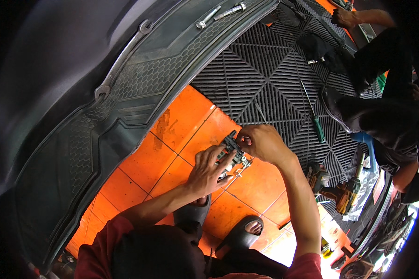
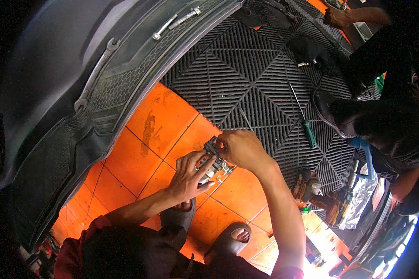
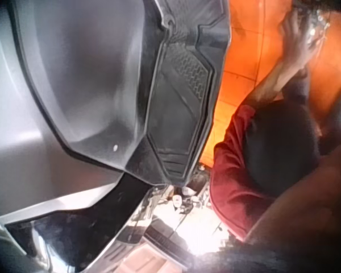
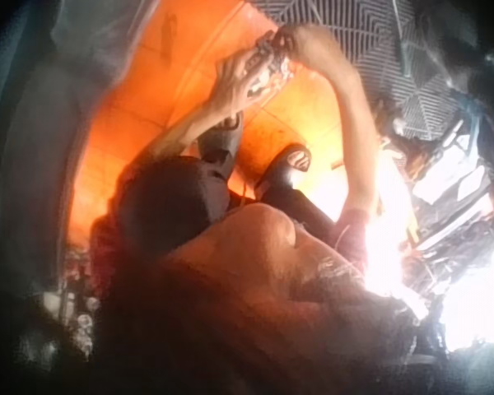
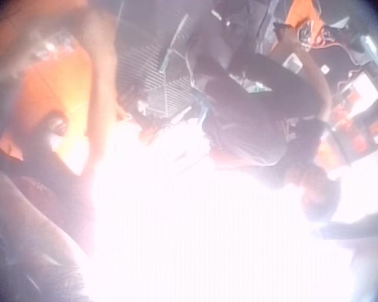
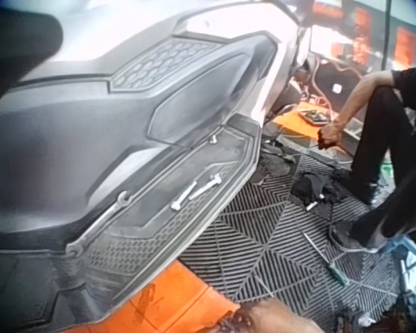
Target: The person holds a carburetor, sprays it with cleaner from a can, and uses a power drill and a screwdriver to disassemble parts of the component.
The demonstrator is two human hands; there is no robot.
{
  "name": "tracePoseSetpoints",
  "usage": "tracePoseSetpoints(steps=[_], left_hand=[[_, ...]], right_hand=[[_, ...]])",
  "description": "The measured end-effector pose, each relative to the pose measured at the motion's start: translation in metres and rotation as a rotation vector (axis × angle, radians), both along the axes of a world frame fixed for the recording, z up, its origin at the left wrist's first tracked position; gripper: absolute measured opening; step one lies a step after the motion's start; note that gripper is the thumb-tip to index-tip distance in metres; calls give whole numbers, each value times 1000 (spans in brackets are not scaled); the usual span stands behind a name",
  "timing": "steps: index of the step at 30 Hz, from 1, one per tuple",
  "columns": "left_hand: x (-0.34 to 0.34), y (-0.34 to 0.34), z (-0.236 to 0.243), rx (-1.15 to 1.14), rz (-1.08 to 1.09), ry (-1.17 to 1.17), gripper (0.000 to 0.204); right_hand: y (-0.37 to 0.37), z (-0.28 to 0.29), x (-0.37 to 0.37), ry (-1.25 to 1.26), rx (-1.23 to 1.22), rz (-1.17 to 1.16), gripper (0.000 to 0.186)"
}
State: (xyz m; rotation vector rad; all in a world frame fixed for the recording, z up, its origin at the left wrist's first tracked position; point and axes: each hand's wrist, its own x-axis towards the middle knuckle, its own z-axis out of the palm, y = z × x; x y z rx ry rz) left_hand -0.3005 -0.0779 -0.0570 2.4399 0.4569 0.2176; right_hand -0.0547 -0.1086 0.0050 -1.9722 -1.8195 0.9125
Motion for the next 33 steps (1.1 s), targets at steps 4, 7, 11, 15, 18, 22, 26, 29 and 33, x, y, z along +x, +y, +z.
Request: tracePoseSetpoints(steps=[4, 7, 11, 15, 18, 22, 26, 29, 33], left_hand=[[1, 0, 0, 20, 0, -17, 99], [1, 0, 1, 17, -3, -15, 99], [1, 2, 0, 29, -1, -19, 99], [2, 1, 1, 42, 4, -20, 99], [1, 0, 0, 44, 5, -23, 99], [2, 2, 2, 19, 10, -3, 98], [1, 1, 2, 32, 10, 8, 98], [2, 1, 2, 32, 11, 7, 97], [0, 1, 0, 38, 12, 14, 97]], right_hand=[[-4, 4, -5, -38, -10, -46, 16], [-6, 5, -8, -68, 19, -59, 15], [-7, 1, -8, -86, 33, -72, 15], [-10, 6, -9, -75, 64, -49, 16], [-11, 5, -13, -128, 88, -47, 16], [-10, 9, -13, -135, 130, -37, 16], [-16, 3, -11, -86, 183, -2, 15], [-20, -5, -8, -68, 214, 4, 14], [-19, -5, -9, -83, 238, -4, 14]])
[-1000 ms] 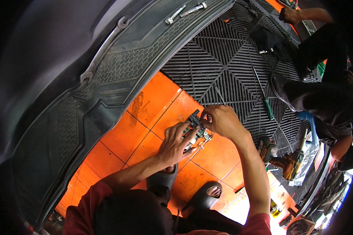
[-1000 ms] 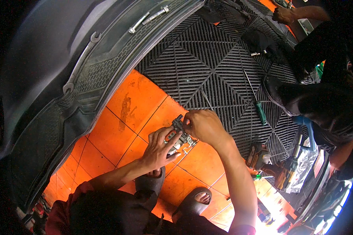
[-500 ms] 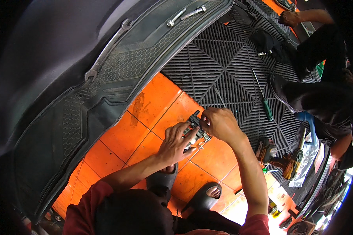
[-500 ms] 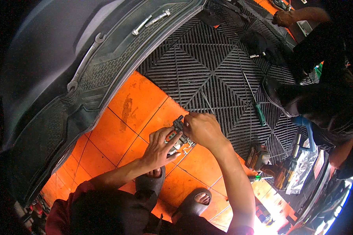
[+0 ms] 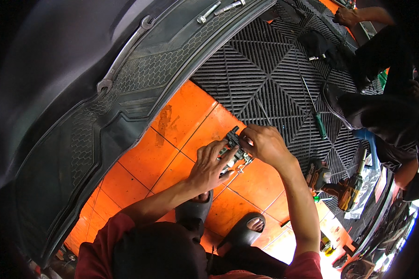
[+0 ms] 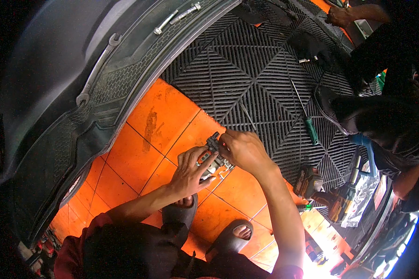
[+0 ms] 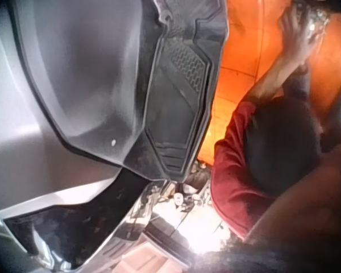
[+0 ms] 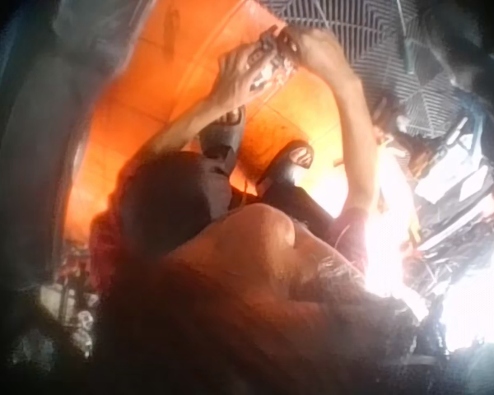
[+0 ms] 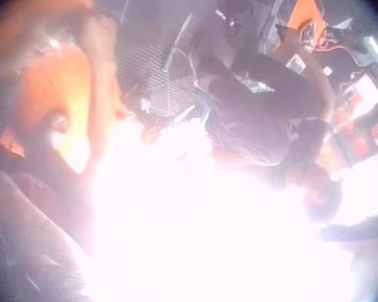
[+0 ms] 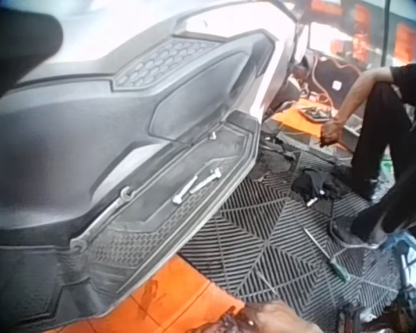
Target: The person holds a carburetor, sprays it with cleaner from a can, and uses a power drill and a screwdriver to disassemble parts of the component.
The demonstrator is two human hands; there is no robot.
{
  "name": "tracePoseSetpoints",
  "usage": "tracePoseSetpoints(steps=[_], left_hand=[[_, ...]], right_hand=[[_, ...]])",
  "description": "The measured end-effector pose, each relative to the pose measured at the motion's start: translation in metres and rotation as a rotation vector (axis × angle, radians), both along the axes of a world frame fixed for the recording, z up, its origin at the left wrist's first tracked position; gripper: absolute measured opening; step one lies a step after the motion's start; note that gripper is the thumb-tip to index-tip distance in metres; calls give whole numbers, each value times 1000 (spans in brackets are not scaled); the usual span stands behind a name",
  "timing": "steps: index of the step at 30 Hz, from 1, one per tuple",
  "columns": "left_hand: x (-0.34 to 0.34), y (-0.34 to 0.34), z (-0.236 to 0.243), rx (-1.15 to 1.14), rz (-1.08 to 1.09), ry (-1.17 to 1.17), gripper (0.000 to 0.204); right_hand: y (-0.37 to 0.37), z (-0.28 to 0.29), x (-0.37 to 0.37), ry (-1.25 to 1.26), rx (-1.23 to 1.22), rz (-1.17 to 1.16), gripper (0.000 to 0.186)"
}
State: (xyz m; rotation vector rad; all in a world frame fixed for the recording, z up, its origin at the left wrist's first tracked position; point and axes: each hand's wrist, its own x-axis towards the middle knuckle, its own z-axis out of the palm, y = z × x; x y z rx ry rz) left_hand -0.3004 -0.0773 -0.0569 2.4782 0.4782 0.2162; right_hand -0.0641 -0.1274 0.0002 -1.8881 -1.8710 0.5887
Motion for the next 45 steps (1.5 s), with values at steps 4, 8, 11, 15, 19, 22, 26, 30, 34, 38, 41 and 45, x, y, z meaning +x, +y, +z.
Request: tracePoseSetpoints(steps=[4, 8, 11, 15, 19, 22, 26, 30, 34, 38, 41, 45], left_hand=[[1, 0, 1, -1, -1, 1, 96], [1, 0, 2, 0, -1, -1, 96], [1, 1, 2, -11, -8, 7, 95], [2, 1, 2, -15, -9, -11, 95], [1, 0, 2, -20, -9, -2, 96], [1, 0, 3, -16, -9, 3, 96], [1, 1, -1, 20, -27, -24, 97], [1, 1, -2, 8, -25, -24, 97], [1, 0, -3, -2, -26, -16, 96], [0, 1, -1, 3, -29, -3, 97], [0, 0, -1, 7, -31, 1, 98], [0, 0, 0, -3, -16, 0, 98]], right_hand=[[-1, -3, 2, 11, -5, -30, 16], [-1, -1, 0, 33, 7, -51, 18], [0, -1, -2, 23, -19, -89, 20], [3, 2, -6, 44, -198, -198, 24], [2, 3, -10, 53, -206, -268, 24], [2, -2, -10, 115, -130, -265, 22], [-1, -3, -11, 34, -146, -251, 22], [-2, -3, -10, -1, -146, -230, 24], [-1, 2, -10, 21, -155, -228, 23], [0, 3, -11, -4, -139, -223, 21], [0, 4, -11, -20, -189, -214, 21], [-1, 2, -11, -8, -173, -227, 23]])
